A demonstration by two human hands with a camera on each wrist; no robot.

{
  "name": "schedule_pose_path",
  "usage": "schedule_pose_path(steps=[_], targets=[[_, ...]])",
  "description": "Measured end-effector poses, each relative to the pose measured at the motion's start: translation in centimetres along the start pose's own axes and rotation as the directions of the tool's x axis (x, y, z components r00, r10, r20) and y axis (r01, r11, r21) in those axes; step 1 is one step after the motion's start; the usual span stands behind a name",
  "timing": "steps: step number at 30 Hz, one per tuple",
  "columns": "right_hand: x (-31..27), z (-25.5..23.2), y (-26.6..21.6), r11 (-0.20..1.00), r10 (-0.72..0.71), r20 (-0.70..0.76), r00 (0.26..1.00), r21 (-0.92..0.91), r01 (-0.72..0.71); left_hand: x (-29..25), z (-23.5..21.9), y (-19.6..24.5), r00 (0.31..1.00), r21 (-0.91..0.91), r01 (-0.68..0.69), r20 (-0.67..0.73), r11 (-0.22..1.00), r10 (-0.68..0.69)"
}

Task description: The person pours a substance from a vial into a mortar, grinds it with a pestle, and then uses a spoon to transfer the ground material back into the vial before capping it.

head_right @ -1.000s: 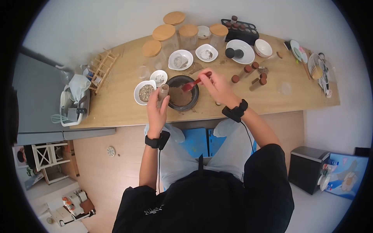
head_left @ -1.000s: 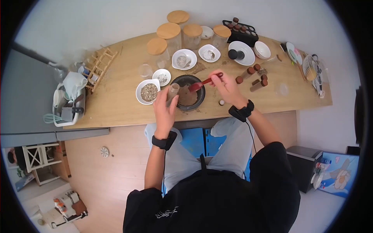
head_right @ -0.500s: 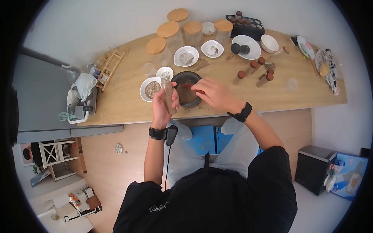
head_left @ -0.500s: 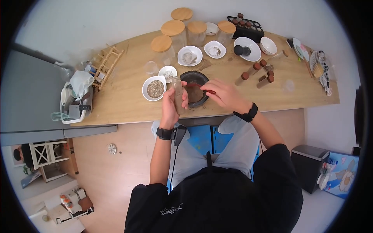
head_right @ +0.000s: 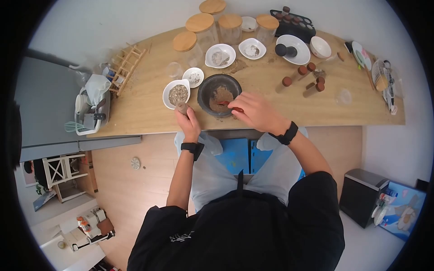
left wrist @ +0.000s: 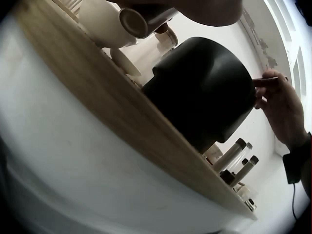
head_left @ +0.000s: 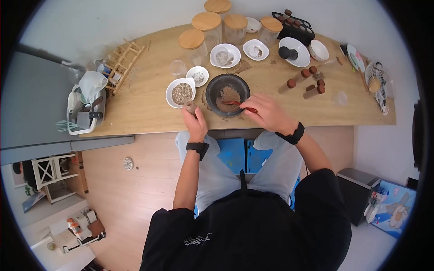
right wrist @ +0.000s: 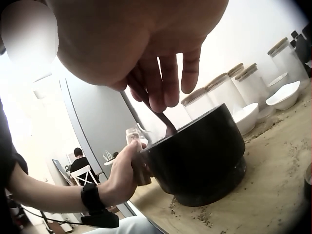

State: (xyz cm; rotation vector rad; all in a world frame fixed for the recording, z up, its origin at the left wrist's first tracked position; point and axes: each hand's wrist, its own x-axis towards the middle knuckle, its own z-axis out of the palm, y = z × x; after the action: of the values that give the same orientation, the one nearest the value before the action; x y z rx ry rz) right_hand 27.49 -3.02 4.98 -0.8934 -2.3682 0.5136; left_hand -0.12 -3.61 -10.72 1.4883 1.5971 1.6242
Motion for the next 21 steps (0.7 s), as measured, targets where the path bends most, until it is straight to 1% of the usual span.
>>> schedule_pose_path(steps=[1, 2, 3, 4, 5, 7, 11, 13, 14, 15, 16, 17, 18, 19, 20, 21], targets=[[0.0, -0.1, 0.1, 1.0, 0.006, -0.04, 0.999, 0.014, -0.006, -0.3, 0.3, -0.6, 0.987, 0.153, -0.156, -0.024, 0.976, 0.161], [0.2, -0.3, 0.3, 1.0, 0.009, -0.036, 0.999, 0.009, -0.009, -0.6, 0.4, -1.2, 0.987, 0.148, -0.153, -0.025, 0.977, 0.158], [0.6, -0.7, 0.7, 0.987, -0.08, -0.047, 0.996, -0.144, 0.073, -1.0, 0.3, -1.7, 0.997, 0.116, -0.074, 0.002, 0.991, 0.074], [0.9, -1.1, 0.8, 0.945, -0.17, -0.043, 0.984, -0.292, 0.151, -1.2, 0.3, -1.8, 0.999, 0.087, 0.008, 0.031, 0.996, -0.011], [0.8, -1.3, 0.7, 0.946, -0.164, -0.037, 0.986, -0.29, 0.147, -1.3, 0.4, -2.0, 0.999, 0.085, 0.017, 0.034, 0.996, -0.019], [0.6, -1.5, 0.6, 0.869, -0.222, 0.099, 0.97, -0.431, 0.243, -1.2, 0.6, -2.3, 1.0, 0.076, 0.017, 0.007, 0.997, -0.018], [-1.6, 0.3, -1.2, 0.911, -0.175, 0.135, 0.975, -0.354, 0.213, -1.2, 0.7, -1.5, 0.999, 0.111, 0.033, -0.006, 0.993, -0.033], [-2.0, 2.1, -2.1, 0.971, -0.113, -0.032, 0.993, -0.215, 0.103, -1.1, 0.7, -1.1, 0.996, 0.105, 0.088, -0.04, 0.991, -0.084], [-2.1, 2.6, -2.5, 0.971, -0.113, -0.03, 0.993, -0.216, 0.104, -1.0, 0.8, -1.1, 0.996, 0.103, 0.089, -0.041, 0.991, -0.085], [-2.2, 3.2, -2.9, 0.994, 0.002, -0.114, 0.993, -0.113, -0.015, -1.0, 0.9, -1.0, 0.997, 0.109, 0.062, -0.059, 0.992, -0.055], [-2.3, 3.9, -3.2, 0.992, 0.126, -0.185, 0.975, 0.002, -0.128, -1.0, 1.0, -1.0, 0.997, 0.116, 0.035, -0.076, 0.993, -0.026], [-2.5, 4.9, -3.6, 0.992, 0.127, -0.184, 0.975, 0.002, -0.129, -1.0, 0.9, -1.0, 0.997, 0.116, 0.036, -0.075, 0.993, -0.027], [-2.7, 6.1, -3.9, 0.947, 0.297, -0.293, 0.909, 0.214, -0.241, -1.1, 0.8, -1.0, 0.996, 0.132, 0.054, -0.072, 0.99, -0.045], [-2.8, 7.3, -3.9, 0.85, 0.473, -0.356, 0.806, 0.425, -0.311, -1.2, 0.8, -1.0, 0.996, 0.147, 0.073, -0.068, 0.986, -0.064], [-2.7, 8.3, -3.8, 0.849, 0.475, -0.354, 0.806, 0.424, -0.315, -1.2, 0.8, -0.9, 0.995, 0.146, 0.077, -0.067, 0.986, -0.068], [-2.6, 9.3, -3.7, 0.726, 0.607, -0.387, 0.694, 0.625, -0.287, -1.2, 0.8, -0.9, 0.994, 0.123, 0.086, -0.072, 0.989, -0.077]])
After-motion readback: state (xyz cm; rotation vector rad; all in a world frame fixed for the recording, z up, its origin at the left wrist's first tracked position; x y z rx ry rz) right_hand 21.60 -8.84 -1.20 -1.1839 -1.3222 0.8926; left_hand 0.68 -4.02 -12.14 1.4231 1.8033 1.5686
